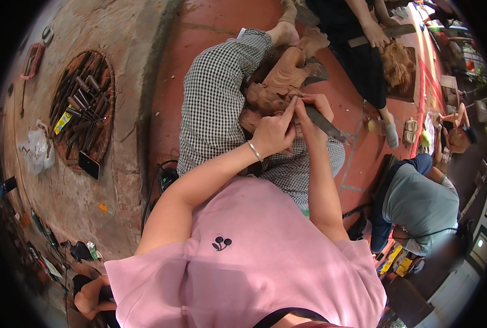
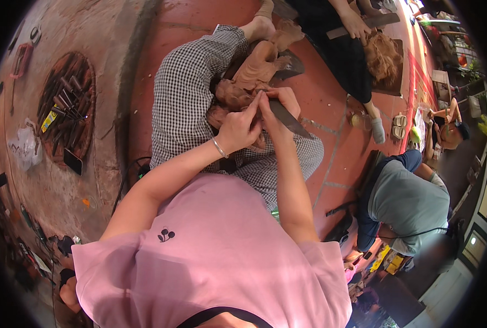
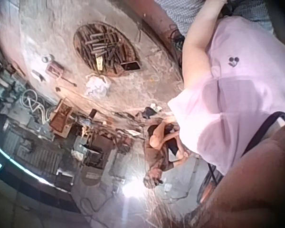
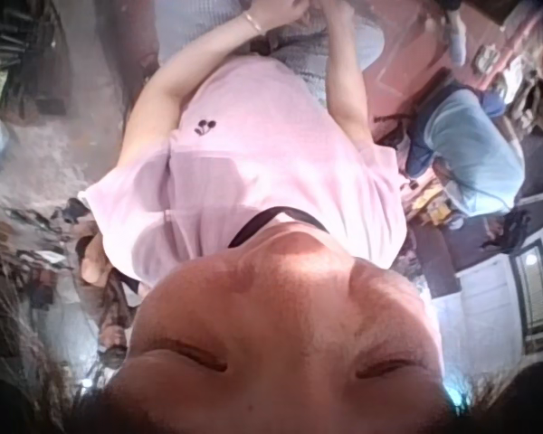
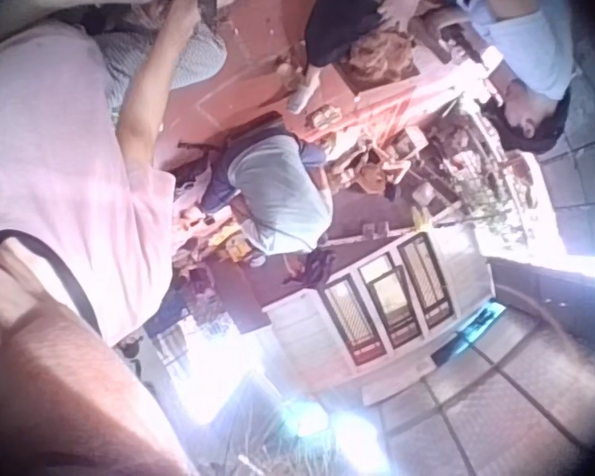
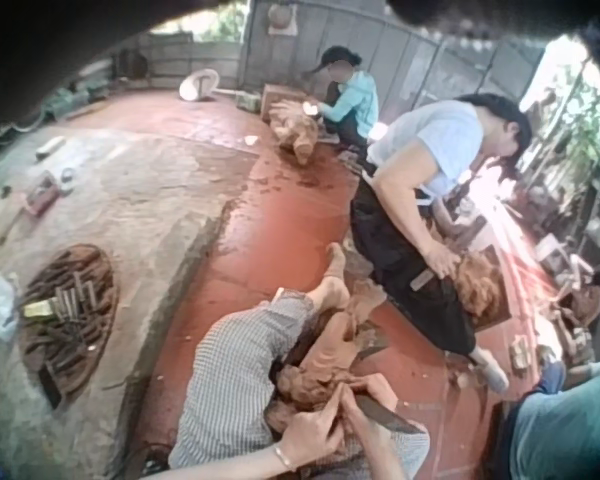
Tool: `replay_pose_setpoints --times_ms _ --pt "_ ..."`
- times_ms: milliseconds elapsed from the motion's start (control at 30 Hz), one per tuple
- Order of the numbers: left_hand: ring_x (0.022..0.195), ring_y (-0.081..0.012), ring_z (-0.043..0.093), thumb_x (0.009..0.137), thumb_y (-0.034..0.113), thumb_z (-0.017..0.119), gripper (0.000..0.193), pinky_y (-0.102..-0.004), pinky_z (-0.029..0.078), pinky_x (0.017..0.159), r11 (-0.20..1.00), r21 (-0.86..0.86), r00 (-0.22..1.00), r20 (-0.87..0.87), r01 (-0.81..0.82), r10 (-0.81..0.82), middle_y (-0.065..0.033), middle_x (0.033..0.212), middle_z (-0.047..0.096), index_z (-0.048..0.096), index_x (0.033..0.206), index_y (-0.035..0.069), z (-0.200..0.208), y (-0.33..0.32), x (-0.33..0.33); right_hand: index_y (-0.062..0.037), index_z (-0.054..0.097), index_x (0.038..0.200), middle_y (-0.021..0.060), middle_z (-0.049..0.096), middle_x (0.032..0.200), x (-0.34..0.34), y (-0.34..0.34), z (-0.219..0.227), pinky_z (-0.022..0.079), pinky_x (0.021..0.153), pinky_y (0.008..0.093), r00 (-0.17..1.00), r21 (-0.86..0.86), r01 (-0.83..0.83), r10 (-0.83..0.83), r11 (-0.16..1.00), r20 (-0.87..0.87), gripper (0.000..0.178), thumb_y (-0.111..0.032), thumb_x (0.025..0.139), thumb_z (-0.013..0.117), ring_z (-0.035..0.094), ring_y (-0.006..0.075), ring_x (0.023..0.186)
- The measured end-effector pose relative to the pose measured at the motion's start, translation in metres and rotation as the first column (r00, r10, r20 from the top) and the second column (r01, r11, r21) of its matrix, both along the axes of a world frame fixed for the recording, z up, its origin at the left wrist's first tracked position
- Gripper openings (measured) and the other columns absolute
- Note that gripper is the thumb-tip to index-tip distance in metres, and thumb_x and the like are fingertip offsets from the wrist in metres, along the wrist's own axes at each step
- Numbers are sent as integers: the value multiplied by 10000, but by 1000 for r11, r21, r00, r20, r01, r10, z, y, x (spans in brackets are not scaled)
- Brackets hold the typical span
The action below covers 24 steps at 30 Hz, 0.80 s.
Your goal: The person sits on the floor and carves a piece of wood using a knife. They hold the wood with their left hand and use the knife in their right hand to shape the surface.
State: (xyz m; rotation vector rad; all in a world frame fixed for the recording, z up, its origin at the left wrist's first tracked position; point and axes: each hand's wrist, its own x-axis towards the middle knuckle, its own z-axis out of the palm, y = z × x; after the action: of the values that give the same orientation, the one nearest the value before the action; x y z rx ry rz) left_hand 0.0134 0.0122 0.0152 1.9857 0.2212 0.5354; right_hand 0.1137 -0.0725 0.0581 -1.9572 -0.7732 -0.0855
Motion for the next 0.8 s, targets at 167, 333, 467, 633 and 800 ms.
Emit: replay_pose_setpoints --times_ms 167,333,467,633,800 --pt "693 -360 680 816 111 609 640 -453 554 596 1000 0 991 134 -11 11 -210 830 685 455 1424 -18 -14 -1 0 14 637 799 120 613 795 -4 -14 7 500 622 321 997 -43 -73 74 996 23 116 -7 753 741 613 232 695" --pt "669 -382 677 856 123 611 645 -448 545 589 997 -72 999 -45 14 -17 -228 843 683 420 1458 -7 6 3 0 15 640 815 128 648 850 2 4 9 511 679 325 999 44 -18 16 999 39 115 -25 772 739 639 230 765" --pt "661 -366 685 876 128 613 650 -414 544 583 998 32 994 91 61 -64 -243 833 675 396 1472 -13 -7 4 5 18 623 773 120 613 792 -1 -18 6 497 613 320 999 49 -41 42 998 -11 119 -22 761 734 612 240 685" --pt "669 -359 691 878 101 614 550 -400 548 591 999 1 999 -4 48 -48 -248 846 678 496 1400 -27 10 0 7 10 619 802 119 580 792 3 -8 -1 487 623 336 1000 113 13 -13 993 0 132 -54 775 732 592 259 702" --pt "647 -350 687 877 107 614 593 -389 546 581 995 70 992 102 74 -80 -236 845 692 458 1435 -22 -2 4 4 3 614 798 123 583 793 -10 -24 -5 496 645 356 1000 106 23 -22 994 -12 137 -64 771 730 602 294 723"
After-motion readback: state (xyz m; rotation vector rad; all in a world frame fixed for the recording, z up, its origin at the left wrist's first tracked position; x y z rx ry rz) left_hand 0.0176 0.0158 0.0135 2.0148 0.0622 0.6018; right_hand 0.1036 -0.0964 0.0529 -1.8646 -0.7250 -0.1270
